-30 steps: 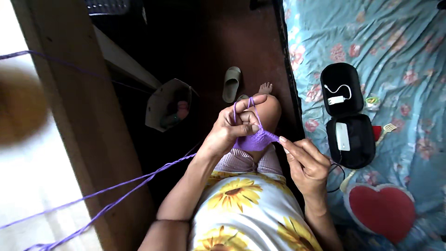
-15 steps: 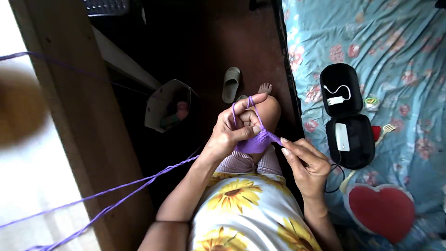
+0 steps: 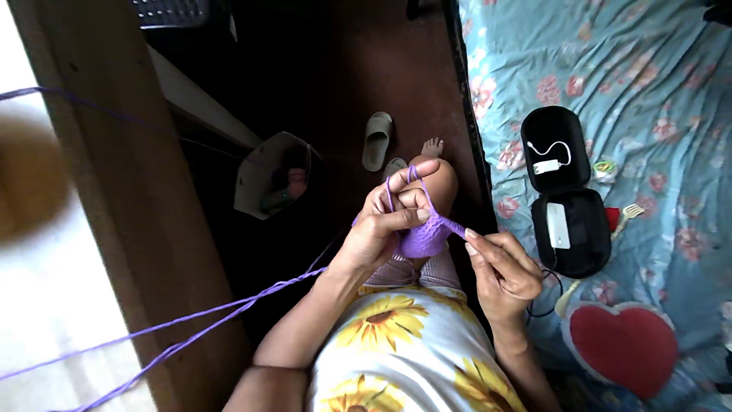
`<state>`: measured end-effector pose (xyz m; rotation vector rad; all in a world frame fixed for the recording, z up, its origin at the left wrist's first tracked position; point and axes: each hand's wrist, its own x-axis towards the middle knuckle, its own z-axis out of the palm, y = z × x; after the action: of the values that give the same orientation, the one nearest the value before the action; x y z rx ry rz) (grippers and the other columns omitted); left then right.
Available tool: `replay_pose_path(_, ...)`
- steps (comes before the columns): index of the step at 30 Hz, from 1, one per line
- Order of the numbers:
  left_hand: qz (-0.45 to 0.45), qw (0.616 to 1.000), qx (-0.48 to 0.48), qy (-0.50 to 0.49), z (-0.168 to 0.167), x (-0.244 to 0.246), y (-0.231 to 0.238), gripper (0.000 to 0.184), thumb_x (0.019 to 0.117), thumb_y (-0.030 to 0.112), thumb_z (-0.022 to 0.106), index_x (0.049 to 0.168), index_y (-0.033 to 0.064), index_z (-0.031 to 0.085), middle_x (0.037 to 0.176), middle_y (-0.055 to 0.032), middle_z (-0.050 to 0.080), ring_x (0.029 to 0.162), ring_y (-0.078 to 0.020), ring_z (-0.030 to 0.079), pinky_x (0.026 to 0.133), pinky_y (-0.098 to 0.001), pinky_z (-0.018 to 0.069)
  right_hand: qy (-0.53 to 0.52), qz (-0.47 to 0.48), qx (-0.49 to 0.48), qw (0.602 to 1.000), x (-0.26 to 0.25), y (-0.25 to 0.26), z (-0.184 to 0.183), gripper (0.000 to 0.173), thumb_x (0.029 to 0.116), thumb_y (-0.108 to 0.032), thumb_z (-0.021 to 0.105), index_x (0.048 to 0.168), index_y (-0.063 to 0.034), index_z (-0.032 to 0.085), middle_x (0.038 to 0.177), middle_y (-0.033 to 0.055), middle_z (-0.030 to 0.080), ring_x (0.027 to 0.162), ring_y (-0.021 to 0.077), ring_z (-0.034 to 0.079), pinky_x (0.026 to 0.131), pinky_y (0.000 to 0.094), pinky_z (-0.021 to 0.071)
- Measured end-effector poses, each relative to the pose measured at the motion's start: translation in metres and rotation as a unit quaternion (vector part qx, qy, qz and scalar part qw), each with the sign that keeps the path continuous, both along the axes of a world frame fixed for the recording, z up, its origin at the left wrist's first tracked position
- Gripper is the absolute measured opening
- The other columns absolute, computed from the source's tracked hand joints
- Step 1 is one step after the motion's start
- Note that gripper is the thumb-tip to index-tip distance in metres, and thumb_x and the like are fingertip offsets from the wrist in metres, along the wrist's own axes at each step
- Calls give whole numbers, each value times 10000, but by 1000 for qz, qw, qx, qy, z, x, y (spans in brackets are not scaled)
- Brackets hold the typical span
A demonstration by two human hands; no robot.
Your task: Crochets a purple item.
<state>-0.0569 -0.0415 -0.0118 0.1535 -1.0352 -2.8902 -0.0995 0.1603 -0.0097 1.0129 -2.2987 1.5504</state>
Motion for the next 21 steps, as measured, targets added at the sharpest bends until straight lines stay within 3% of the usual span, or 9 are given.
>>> replay_pose_path(4, 4, 1000, 3, -4, 0, 0, 1, 568, 868, -41, 559, 1423, 69, 513, 808, -33, 710, 694, -72, 673, 683, -226, 574, -65, 19, -26, 997, 0, 1, 1, 139, 963, -42, 687, 1056, -35, 790, 884, 31, 672, 835, -4, 622, 775, 121, 533)
replay_pose_path(9, 56, 987, -152, 13, 3, 1, -3, 529, 886, -80, 575, 1401, 26, 514, 798, 9, 673, 656, -39, 626, 639, -190, 549, -52, 26, 36, 998, -6, 6, 8, 148, 960, -38, 675, 1044, -14, 794, 830, 55, 665, 769, -10, 602, 728, 103, 509)
replay_pose_path(21, 1, 1000, -12, -6, 0, -1, 3, 549, 873, -42, 539, 1409, 75, 518, 783, -24, 690, 672, -66, 656, 666, -214, 563, -52, 26, -14, 998, -6, 6, 1, 136, 962, -43, 679, 1040, -38, 791, 847, 40, 665, 795, 3, 617, 742, 124, 529)
